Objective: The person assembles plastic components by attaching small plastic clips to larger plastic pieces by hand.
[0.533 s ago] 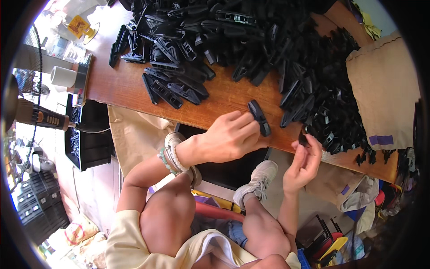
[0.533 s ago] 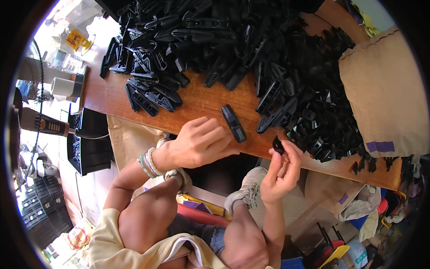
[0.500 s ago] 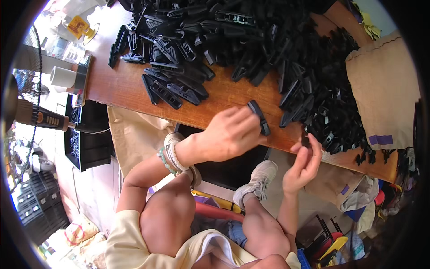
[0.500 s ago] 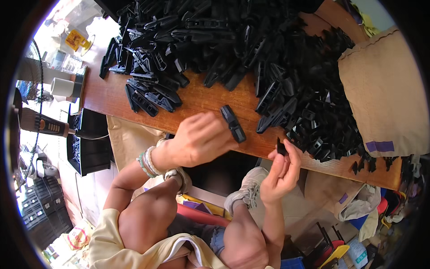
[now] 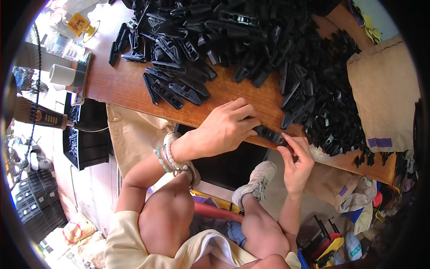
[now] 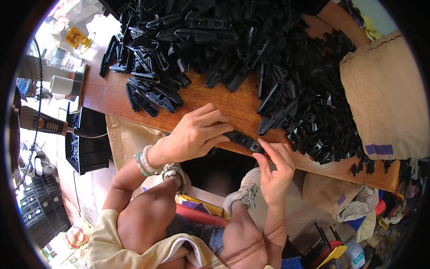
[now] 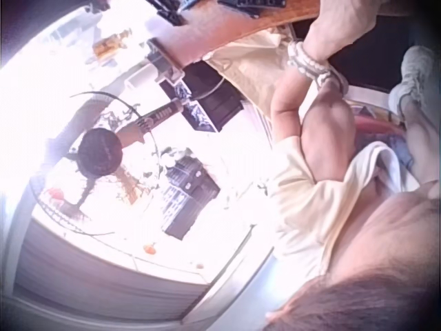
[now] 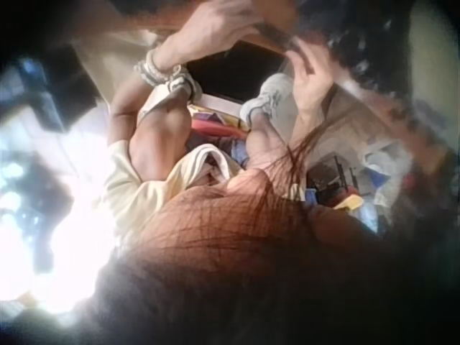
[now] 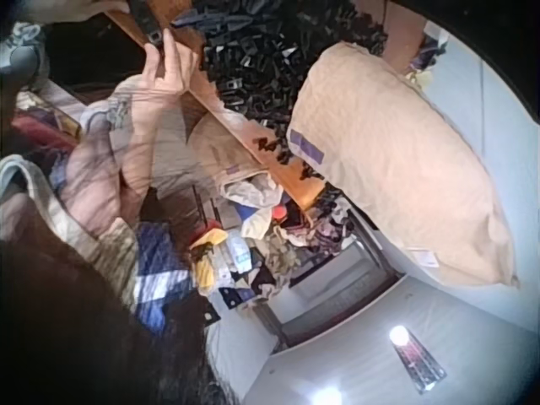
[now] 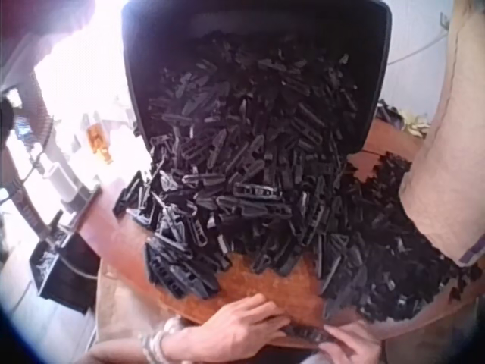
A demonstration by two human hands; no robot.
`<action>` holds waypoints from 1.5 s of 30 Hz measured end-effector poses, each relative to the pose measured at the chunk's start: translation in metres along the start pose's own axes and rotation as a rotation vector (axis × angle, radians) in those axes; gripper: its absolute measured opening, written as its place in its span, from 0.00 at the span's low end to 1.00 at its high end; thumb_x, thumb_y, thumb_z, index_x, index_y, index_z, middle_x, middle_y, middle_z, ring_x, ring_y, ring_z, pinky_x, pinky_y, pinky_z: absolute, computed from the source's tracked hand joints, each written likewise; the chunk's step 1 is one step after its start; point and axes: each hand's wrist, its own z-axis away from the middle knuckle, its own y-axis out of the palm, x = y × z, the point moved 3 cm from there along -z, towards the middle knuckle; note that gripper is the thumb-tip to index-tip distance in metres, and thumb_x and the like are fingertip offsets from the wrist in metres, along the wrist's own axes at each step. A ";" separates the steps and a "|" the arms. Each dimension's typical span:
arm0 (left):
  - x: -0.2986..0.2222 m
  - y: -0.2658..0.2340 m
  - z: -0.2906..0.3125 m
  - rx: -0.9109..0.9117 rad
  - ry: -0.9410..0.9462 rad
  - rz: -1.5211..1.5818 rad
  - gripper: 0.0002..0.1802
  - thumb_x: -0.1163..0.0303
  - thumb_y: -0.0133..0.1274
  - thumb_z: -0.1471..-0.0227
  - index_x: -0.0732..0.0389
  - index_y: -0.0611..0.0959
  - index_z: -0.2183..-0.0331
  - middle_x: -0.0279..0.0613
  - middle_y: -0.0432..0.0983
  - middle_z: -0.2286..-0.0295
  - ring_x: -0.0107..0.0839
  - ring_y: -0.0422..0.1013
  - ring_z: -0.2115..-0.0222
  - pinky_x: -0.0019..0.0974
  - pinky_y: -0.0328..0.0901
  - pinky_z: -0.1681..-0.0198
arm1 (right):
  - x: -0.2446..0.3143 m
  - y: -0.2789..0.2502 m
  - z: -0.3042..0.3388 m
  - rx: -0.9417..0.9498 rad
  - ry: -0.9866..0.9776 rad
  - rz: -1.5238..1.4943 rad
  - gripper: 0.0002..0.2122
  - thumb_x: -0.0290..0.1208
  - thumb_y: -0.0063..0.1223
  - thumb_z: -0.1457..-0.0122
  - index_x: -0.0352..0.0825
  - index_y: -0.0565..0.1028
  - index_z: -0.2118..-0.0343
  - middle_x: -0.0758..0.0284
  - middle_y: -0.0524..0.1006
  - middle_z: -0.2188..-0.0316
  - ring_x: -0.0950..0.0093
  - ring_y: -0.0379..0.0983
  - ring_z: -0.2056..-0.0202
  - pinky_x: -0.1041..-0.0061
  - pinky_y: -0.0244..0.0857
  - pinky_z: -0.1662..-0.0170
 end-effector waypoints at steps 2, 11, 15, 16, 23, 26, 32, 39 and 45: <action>0.002 -0.001 -0.001 0.003 0.005 0.024 0.15 0.77 0.63 0.60 0.67 0.82 0.65 0.42 0.74 0.67 0.41 0.69 0.68 0.39 0.69 0.66 | -0.003 -0.001 0.000 0.017 -0.010 0.008 0.14 0.19 0.63 0.51 0.27 0.80 0.59 0.66 0.74 0.72 0.72 0.67 0.70 0.75 0.63 0.64; 0.004 0.000 -0.002 0.061 0.095 0.091 0.15 0.79 0.63 0.61 0.70 0.81 0.66 0.44 0.75 0.67 0.42 0.70 0.67 0.40 0.69 0.66 | -0.005 0.001 -0.007 0.017 -0.107 0.025 0.15 0.18 0.64 0.55 0.28 0.81 0.62 0.67 0.71 0.71 0.71 0.66 0.66 0.74 0.62 0.63; 0.003 0.002 -0.003 0.057 0.086 0.130 0.15 0.79 0.63 0.61 0.70 0.81 0.66 0.44 0.75 0.66 0.42 0.70 0.67 0.40 0.68 0.65 | -0.004 0.002 -0.010 0.068 -0.055 -0.029 0.15 0.18 0.65 0.57 0.30 0.82 0.62 0.68 0.70 0.71 0.71 0.65 0.67 0.74 0.61 0.64; 0.001 0.003 -0.003 0.086 0.094 0.125 0.15 0.78 0.63 0.61 0.69 0.81 0.66 0.44 0.76 0.66 0.42 0.71 0.67 0.40 0.68 0.64 | 0.001 0.009 -0.012 0.074 -0.184 0.012 0.15 0.18 0.66 0.57 0.32 0.82 0.62 0.67 0.70 0.70 0.71 0.65 0.68 0.74 0.61 0.64; 0.000 -0.003 -0.003 0.086 0.040 0.176 0.19 0.70 0.68 0.61 0.68 0.83 0.65 0.44 0.76 0.66 0.41 0.72 0.65 0.39 0.68 0.63 | 0.009 0.019 0.005 0.002 -0.142 0.018 0.16 0.15 0.65 0.56 0.31 0.81 0.61 0.66 0.70 0.71 0.70 0.66 0.69 0.71 0.62 0.69; -0.003 -0.010 -0.012 0.260 -0.057 0.197 0.32 0.57 0.72 0.67 0.67 0.83 0.60 0.45 0.76 0.66 0.42 0.73 0.66 0.39 0.68 0.63 | 0.006 0.015 0.005 0.014 -0.178 -0.051 0.14 0.13 0.62 0.55 0.29 0.81 0.62 0.65 0.72 0.69 0.70 0.69 0.69 0.74 0.65 0.69; -0.014 0.025 -0.051 0.078 -0.062 -0.050 0.28 0.55 0.67 0.58 0.65 0.79 0.61 0.44 0.72 0.71 0.42 0.74 0.70 0.40 0.69 0.70 | -0.004 -0.021 -0.025 -0.331 -0.255 0.503 0.14 0.13 0.55 0.48 0.30 0.79 0.58 0.64 0.73 0.63 0.65 0.70 0.63 0.68 0.65 0.60; 0.002 0.022 -0.040 -0.044 -0.096 -0.287 0.11 0.72 0.59 0.56 0.64 0.74 0.71 0.43 0.70 0.72 0.41 0.72 0.71 0.41 0.67 0.73 | -0.013 -0.009 -0.020 -0.168 -0.284 0.446 0.13 0.15 0.55 0.48 0.31 0.78 0.58 0.64 0.73 0.64 0.65 0.70 0.63 0.67 0.61 0.56; -0.011 0.001 0.000 -0.040 0.080 -0.552 0.15 0.71 0.56 0.68 0.65 0.74 0.72 0.48 0.68 0.67 0.40 0.68 0.69 0.41 0.65 0.66 | -0.008 -0.012 -0.027 -0.293 -0.216 0.598 0.13 0.27 0.60 0.45 0.33 0.77 0.57 0.67 0.73 0.67 0.67 0.69 0.63 0.66 0.58 0.60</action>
